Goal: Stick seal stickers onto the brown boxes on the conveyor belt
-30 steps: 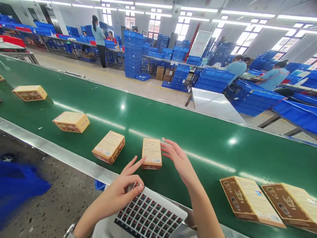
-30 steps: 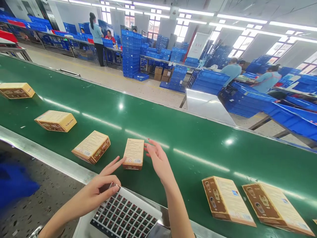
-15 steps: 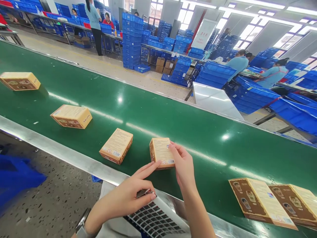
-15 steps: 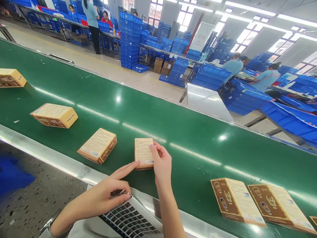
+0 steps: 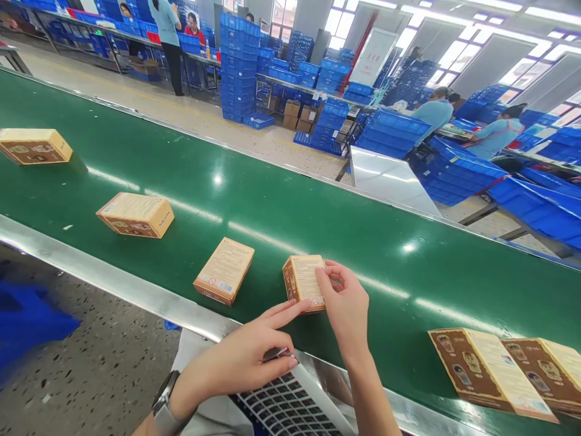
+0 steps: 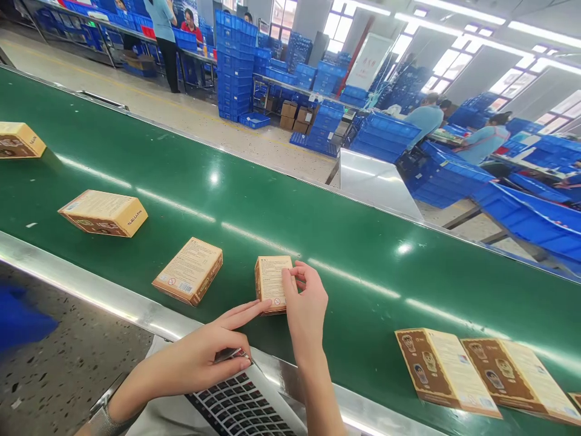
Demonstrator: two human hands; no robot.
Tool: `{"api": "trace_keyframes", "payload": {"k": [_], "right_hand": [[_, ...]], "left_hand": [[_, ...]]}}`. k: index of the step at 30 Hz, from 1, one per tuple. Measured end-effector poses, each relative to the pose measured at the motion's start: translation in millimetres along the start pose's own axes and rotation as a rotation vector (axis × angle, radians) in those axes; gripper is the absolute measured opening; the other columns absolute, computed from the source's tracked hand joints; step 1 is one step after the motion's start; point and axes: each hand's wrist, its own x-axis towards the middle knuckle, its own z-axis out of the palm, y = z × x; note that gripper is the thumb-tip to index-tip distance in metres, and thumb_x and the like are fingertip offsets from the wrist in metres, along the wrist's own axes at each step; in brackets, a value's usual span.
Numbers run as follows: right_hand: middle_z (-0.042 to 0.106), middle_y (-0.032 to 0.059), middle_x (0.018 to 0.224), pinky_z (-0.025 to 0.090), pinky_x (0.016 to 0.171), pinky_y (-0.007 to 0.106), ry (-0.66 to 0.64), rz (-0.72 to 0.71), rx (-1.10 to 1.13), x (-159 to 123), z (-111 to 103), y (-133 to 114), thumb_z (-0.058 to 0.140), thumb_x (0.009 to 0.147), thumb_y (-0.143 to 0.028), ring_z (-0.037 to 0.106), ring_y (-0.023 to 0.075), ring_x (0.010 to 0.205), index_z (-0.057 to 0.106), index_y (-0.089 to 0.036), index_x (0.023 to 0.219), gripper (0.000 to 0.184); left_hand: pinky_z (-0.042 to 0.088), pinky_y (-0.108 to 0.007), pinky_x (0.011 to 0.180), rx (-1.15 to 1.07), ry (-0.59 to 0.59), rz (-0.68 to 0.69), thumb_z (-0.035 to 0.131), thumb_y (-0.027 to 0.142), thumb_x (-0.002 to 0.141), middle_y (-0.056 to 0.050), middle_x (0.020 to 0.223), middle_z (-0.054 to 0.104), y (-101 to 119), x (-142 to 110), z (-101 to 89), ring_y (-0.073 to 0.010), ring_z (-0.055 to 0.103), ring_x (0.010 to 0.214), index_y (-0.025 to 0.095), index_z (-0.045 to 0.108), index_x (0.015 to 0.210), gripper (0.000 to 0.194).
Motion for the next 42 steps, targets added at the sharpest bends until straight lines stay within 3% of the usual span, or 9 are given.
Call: {"api": "trace_keyframes", "payload": {"k": [4,7,10,12,15,22,30,39,42], "right_hand": [[0.071,0.0088,0.085,0.053,0.063,0.039,0.085,-0.050,-0.108,8,-7,-2,0.065,0.072,-0.051,0.067,0.0262,0.068,0.056,-0.022,0.092,0.037],[0.070,0.0104,0.092,0.052,0.064,0.040,0.160,-0.099,-0.170,8,-20,-7,0.057,0.076,-0.046,0.068,0.0269,0.070,0.054,-0.021,0.100,0.035],[0.071,0.0102,0.097,0.052,0.074,0.040,0.174,-0.298,-0.263,-14,-36,-14,0.055,0.085,-0.043,0.068,0.0280,0.085,0.061,-0.022,0.099,0.026],[0.071,0.0065,0.094,0.053,0.077,0.036,0.010,-0.444,-0.287,-39,-44,-15,0.056,0.094,-0.040,0.068,0.0247,0.086,0.064,-0.024,0.099,0.019],[0.071,0.0025,0.095,0.055,0.077,0.030,-0.346,-0.512,-0.235,-72,-49,-10,0.056,0.101,-0.043,0.069,0.0209,0.085,0.063,-0.029,0.115,0.021],[0.068,-0.0003,0.088,0.056,0.070,0.027,-0.448,-0.556,-0.257,-78,-53,-2,0.050,0.106,-0.041,0.067,0.0180,0.074,0.059,-0.032,0.123,0.022],[0.071,0.0071,0.107,0.049,0.087,0.035,-0.299,-0.935,-0.359,-73,-49,-19,0.054,0.104,-0.019,0.066,0.0222,0.096,0.061,-0.021,0.110,0.009],[0.066,0.0125,0.126,0.051,0.090,0.041,-0.317,-0.912,-0.423,-70,-46,-19,0.050,0.104,-0.023,0.063,0.0272,0.111,0.058,-0.019,0.120,0.018],[0.069,0.0098,0.120,0.054,0.087,0.041,-0.340,-0.948,-0.417,-68,-46,-22,0.050,0.103,-0.021,0.065,0.0274,0.107,0.061,-0.023,0.103,0.011]], "left_hand": [[0.033,-0.036,0.119,-0.024,-0.016,0.021,0.060,0.013,0.090,0.000,0.165,0.023,3,4,2.8,-0.0259,0.023,0.152,0.019,0.064,0.072,0.019],[0.048,-0.032,0.102,-0.087,0.029,-0.003,0.057,0.018,0.091,-0.003,0.163,0.030,5,3,9.1,-0.0272,0.050,0.138,0.019,0.064,0.075,0.018],[0.052,-0.028,0.081,-0.147,0.176,-0.083,0.054,0.029,0.094,-0.010,0.138,0.063,6,-1,18.6,-0.0233,0.070,0.101,0.019,0.065,0.078,0.022],[0.046,-0.025,0.064,-0.187,0.287,-0.159,0.051,0.037,0.095,-0.006,0.089,0.076,8,-3,24.8,-0.0182,0.065,0.073,0.018,0.065,0.075,0.030],[0.032,-0.023,0.052,-0.296,0.376,-0.219,0.051,0.044,0.093,0.002,0.057,0.055,10,-6,30.5,-0.0123,0.045,0.055,0.016,0.064,0.073,0.037],[0.036,-0.023,0.060,-0.462,0.338,-0.215,0.055,0.043,0.092,0.000,0.069,0.061,17,-12,28.4,-0.0137,0.050,0.063,0.017,0.066,0.087,0.029],[0.033,-0.023,0.057,-0.252,0.425,-0.201,0.048,0.045,0.096,0.002,0.064,0.054,18,-19,32.2,-0.0127,0.045,0.061,0.018,0.060,0.076,0.035],[0.038,-0.022,0.059,-0.175,0.440,-0.151,0.046,0.038,0.098,0.001,0.070,0.062,16,-24,32.8,-0.0128,0.052,0.063,0.020,0.062,0.079,0.031],[0.038,-0.021,0.059,-0.171,0.447,-0.148,0.048,0.037,0.099,0.002,0.069,0.063,15,-25,33.3,-0.0126,0.053,0.063,0.020,0.061,0.078,0.030]]}}
